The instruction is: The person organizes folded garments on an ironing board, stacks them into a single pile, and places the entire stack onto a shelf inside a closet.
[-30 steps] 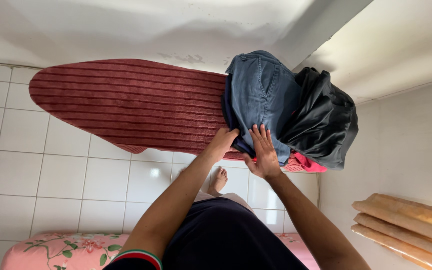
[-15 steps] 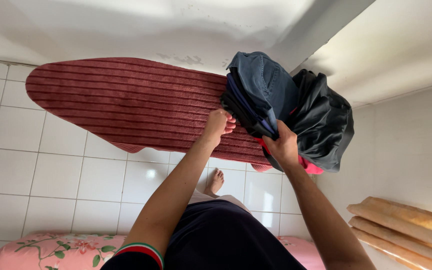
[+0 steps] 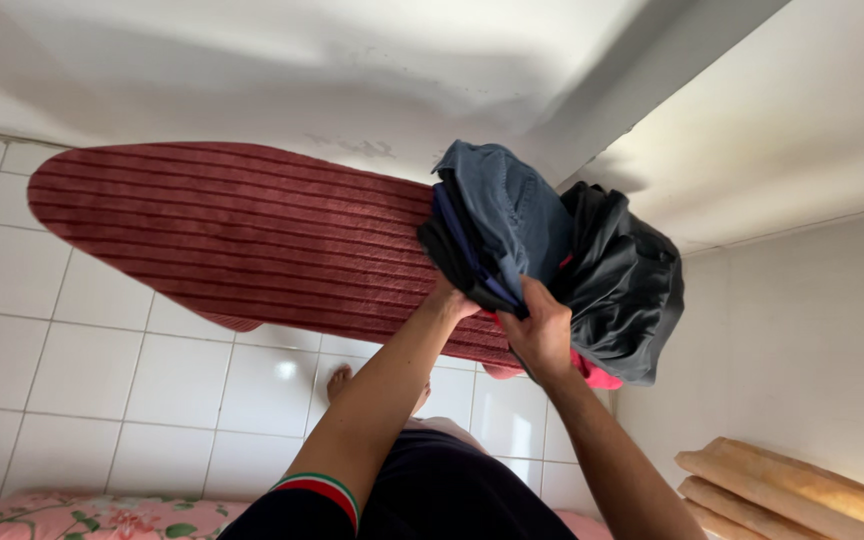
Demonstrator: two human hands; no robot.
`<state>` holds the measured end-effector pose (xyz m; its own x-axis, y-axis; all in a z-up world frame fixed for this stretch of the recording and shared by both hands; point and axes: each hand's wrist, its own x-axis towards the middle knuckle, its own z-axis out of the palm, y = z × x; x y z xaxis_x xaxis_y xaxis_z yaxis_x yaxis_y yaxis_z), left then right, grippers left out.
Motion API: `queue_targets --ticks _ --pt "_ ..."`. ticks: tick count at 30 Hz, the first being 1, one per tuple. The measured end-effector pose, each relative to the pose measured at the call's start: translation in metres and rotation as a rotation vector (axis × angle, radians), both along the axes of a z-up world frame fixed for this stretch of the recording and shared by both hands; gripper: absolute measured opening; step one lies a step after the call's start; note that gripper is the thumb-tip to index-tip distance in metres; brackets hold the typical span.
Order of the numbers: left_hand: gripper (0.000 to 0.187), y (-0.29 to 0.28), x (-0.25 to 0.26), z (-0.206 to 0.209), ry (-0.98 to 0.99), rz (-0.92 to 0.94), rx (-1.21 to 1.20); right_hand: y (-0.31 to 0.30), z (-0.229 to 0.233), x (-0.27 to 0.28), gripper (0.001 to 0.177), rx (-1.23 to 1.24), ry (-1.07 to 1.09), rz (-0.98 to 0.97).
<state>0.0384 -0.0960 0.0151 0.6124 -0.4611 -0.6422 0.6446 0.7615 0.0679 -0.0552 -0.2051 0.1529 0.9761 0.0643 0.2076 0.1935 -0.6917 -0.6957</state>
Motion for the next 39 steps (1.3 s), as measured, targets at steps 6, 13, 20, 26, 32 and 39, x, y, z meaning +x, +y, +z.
queue_targets --ticks 6,13,20,26,32,39 --pt "0.068 0.007 0.041 0.000 -0.104 0.093 -0.087 0.000 0.000 0.000 0.052 -0.067 -0.222 0.164" --pt "0.067 0.041 0.060 0.020 -0.177 0.092 -0.078 0.025 -0.003 -0.006 0.058 -0.122 -0.246 0.334" --pt "0.067 0.112 0.088 0.034 -0.260 0.070 -0.068 0.087 -0.001 0.015 0.061 -0.162 -0.348 0.457" --pt "0.068 0.188 0.117 0.038 -0.320 0.048 -0.045 0.163 -0.011 0.045 0.061 -0.166 -0.397 0.480" --pt "0.069 0.262 0.119 0.016 -0.297 0.019 0.018 0.224 -0.040 0.039 0.064 -0.183 -0.347 0.530" --pt "0.070 0.358 0.109 -0.085 -0.278 0.043 0.185 0.260 -0.071 0.016 0.062 -0.265 -0.312 0.601"
